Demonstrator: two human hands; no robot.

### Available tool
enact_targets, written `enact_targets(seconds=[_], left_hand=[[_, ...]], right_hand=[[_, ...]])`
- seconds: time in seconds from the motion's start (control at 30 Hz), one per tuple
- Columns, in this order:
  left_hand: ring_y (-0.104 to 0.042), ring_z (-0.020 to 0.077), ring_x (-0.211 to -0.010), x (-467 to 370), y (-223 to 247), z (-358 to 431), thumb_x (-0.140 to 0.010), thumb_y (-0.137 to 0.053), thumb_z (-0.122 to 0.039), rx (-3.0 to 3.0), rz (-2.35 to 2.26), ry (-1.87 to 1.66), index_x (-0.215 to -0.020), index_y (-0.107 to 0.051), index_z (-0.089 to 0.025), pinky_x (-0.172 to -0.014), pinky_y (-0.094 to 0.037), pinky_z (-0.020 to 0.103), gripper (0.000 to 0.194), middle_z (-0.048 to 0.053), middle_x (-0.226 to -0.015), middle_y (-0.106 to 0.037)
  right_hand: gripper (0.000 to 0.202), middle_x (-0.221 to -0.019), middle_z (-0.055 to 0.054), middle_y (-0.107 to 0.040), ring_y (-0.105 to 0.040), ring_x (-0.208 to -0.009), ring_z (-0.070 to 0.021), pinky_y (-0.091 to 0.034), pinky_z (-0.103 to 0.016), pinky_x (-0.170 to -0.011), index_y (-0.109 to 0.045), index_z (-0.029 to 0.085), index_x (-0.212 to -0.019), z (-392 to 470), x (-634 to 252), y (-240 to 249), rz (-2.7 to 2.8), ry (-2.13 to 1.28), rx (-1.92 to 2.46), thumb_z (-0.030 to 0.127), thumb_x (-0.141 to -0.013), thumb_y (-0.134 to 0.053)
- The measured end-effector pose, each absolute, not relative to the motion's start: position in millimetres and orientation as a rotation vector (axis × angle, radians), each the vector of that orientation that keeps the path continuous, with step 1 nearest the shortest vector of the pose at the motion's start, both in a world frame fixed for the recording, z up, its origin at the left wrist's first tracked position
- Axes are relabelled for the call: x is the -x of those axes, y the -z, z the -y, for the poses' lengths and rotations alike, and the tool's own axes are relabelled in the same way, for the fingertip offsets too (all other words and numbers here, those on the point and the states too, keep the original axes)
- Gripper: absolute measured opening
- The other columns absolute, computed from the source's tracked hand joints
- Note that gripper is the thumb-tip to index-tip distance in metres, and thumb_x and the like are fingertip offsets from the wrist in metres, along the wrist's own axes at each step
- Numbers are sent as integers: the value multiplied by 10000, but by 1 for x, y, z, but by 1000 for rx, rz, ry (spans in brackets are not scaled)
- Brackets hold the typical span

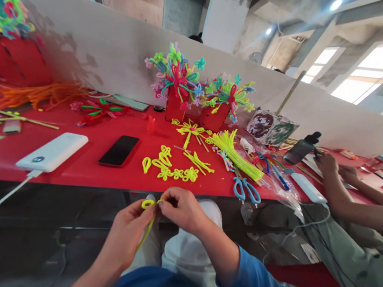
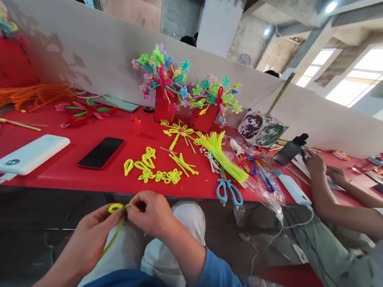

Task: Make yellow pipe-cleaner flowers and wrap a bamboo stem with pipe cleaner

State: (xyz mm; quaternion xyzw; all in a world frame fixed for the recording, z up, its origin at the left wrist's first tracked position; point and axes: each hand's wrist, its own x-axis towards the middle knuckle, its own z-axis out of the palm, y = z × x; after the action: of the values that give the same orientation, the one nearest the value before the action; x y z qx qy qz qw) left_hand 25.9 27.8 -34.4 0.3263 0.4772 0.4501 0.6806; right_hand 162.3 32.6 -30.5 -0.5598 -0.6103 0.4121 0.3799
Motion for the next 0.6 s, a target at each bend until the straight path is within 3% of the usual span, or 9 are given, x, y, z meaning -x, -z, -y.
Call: enact_targets(seconds=[0.27, 0.5, 0.6], left_hand=[[-488, 115, -437, -21, 45, -32, -500, -839, -288, -954, -1123, -930, -563, -658, -188, -411, -373, 201, 216, -48, -487, -606], [-583, 163, -506, -23, 41, -33, -461, -861, -292, -762, -1009, -983, -586, -690, -188, -487, -458, 246, 236, -13, -514, -657], [-594, 167, -560, -21, 44, -35, -471, -861, -291, -773, -1007, -991, -597, -708, -187, -531, -466, 245, 224, -4, -552, -672]], right_hand=[[91, -540, 64, -497, -452, -518, -102, -344, -209, -501, -574, 200, -618, -33, -156, 32, 1457, -1086, 1493, 161, -700, -566], [132, -545, 66, -522, -486, -527, -103, -403, -207, -536, -580, 194, -630, -40, -158, 35, 1439, -1163, 1426, 132, -743, -554], [87, -602, 59, -559, -526, -552, -102, -449, -206, -560, -607, 197, -727, -40, -162, 39, 1425, -1219, 1327, 125, -750, -564]])
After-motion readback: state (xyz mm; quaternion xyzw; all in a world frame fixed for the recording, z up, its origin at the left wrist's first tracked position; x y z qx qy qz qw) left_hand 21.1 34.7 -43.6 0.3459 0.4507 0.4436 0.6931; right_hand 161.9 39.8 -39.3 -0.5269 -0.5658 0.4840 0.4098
